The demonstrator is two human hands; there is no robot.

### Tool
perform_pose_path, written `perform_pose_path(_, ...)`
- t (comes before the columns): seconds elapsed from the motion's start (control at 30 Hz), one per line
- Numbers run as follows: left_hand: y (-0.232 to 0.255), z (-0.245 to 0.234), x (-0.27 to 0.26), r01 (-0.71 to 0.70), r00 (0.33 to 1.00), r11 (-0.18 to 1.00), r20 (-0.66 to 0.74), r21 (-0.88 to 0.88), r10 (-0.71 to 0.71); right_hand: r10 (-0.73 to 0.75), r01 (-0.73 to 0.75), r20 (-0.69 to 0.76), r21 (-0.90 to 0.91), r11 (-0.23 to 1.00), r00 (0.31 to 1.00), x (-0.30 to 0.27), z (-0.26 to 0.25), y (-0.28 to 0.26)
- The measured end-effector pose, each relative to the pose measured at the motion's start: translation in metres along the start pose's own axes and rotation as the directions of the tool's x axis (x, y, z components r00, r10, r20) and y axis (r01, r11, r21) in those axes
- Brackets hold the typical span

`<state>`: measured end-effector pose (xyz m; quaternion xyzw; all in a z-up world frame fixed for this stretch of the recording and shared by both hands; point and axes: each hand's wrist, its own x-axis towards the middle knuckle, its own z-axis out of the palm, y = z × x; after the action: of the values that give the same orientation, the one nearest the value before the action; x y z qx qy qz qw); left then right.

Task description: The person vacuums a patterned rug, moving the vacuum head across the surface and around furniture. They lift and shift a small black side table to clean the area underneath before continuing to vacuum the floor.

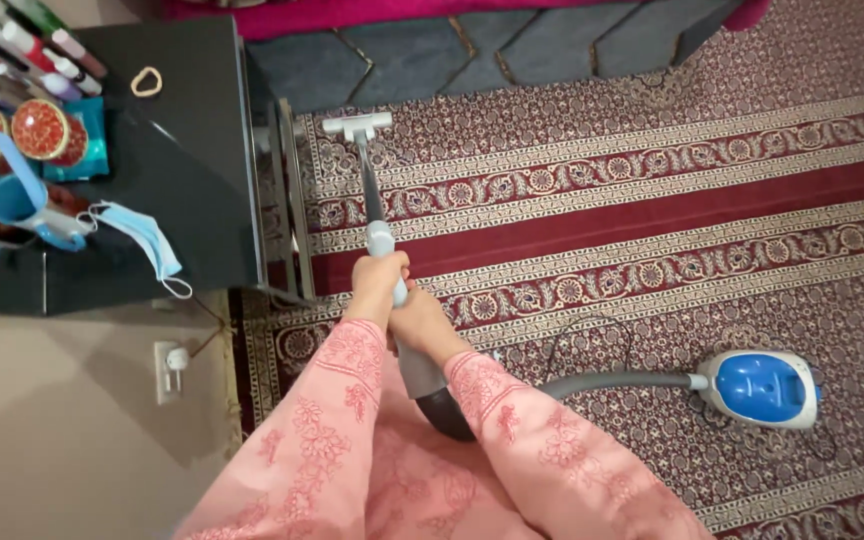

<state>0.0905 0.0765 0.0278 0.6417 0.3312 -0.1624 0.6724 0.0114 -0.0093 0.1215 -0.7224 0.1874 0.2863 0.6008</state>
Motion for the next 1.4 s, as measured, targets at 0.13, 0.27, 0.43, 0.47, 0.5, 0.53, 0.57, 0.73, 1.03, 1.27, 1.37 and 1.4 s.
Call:
perform_pose_path(0.13, -0.005, -0.007, -0.023, 0.050, 0.999, 0.994, 0.015, -0.101, -0.049, -0.045, 0.045, 0.012, 0.056, 0.997, 0.999, -0.034, -0.004, -0.007)
perform_pose_path(0.27, 0.008, -0.025, -0.103, 0.202, 0.965, 0.940, 0.218, -0.276, -0.143, 0.001, -0.001, -0.001, -0.092, 0.996, 1.000, -0.079, -0.006, 0.008)
perform_pose_path(0.43, -0.030, -0.043, -0.133, 0.242, 0.948, 0.912, 0.280, -0.332, -0.150, 0.010, -0.003, 0.054, -0.143, 0.990, 0.998, -0.119, -0.001, 0.028)
perform_pose_path(0.47, -0.037, -0.044, -0.136, 0.250, 0.942, 0.910, 0.299, -0.331, -0.150, 0.019, -0.009, 0.050, -0.187, 0.982, 0.999, -0.123, 0.000, 0.033)
perform_pose_path(0.5, -0.041, -0.045, -0.137, 0.251, 0.937, 0.909, 0.319, -0.333, -0.142, 0.019, -0.009, 0.043, -0.231, 0.973, 0.999, -0.125, -0.001, 0.036)
perform_pose_path(0.53, -0.048, -0.046, -0.141, 0.239, 0.942, 0.909, 0.309, -0.342, -0.132, 0.008, 0.004, 0.054, -0.237, 0.972, 0.999, -0.137, -0.003, 0.034)
perform_pose_path(0.57, -0.052, -0.045, -0.143, 0.224, 0.947, 0.908, 0.301, -0.354, -0.117, 0.006, 0.008, 0.057, -0.239, 0.971, 0.998, -0.146, -0.007, 0.029)
perform_pose_path(0.73, -0.068, -0.036, -0.152, 0.270, 0.947, 0.883, 0.270, -0.385, -0.172, -0.040, 0.065, 0.135, -0.184, 0.981, 0.990, -0.166, -0.018, 0.039)
perform_pose_path(1.03, -0.066, -0.042, -0.129, 0.281, 0.945, 0.900, 0.257, -0.334, -0.201, -0.002, 0.017, 0.093, -0.160, 0.987, 0.996, -0.145, -0.009, 0.038)
perform_pose_path(1.27, -0.056, -0.044, -0.078, 0.282, 0.943, 0.913, 0.259, -0.295, -0.208, 0.012, -0.001, 0.058, -0.177, 0.984, 0.998, -0.105, 0.000, 0.016)
perform_pose_path(1.37, -0.040, -0.045, -0.059, 0.274, 0.944, 0.925, 0.259, -0.262, -0.206, -0.018, 0.025, 0.042, -0.177, 0.984, 0.999, -0.083, 0.004, 0.007)
perform_pose_path(1.4, -0.035, -0.045, -0.053, 0.259, 0.948, 0.934, 0.250, -0.247, -0.197, -0.035, 0.043, 0.051, -0.173, 0.984, 0.998, -0.073, 0.005, 0.007)
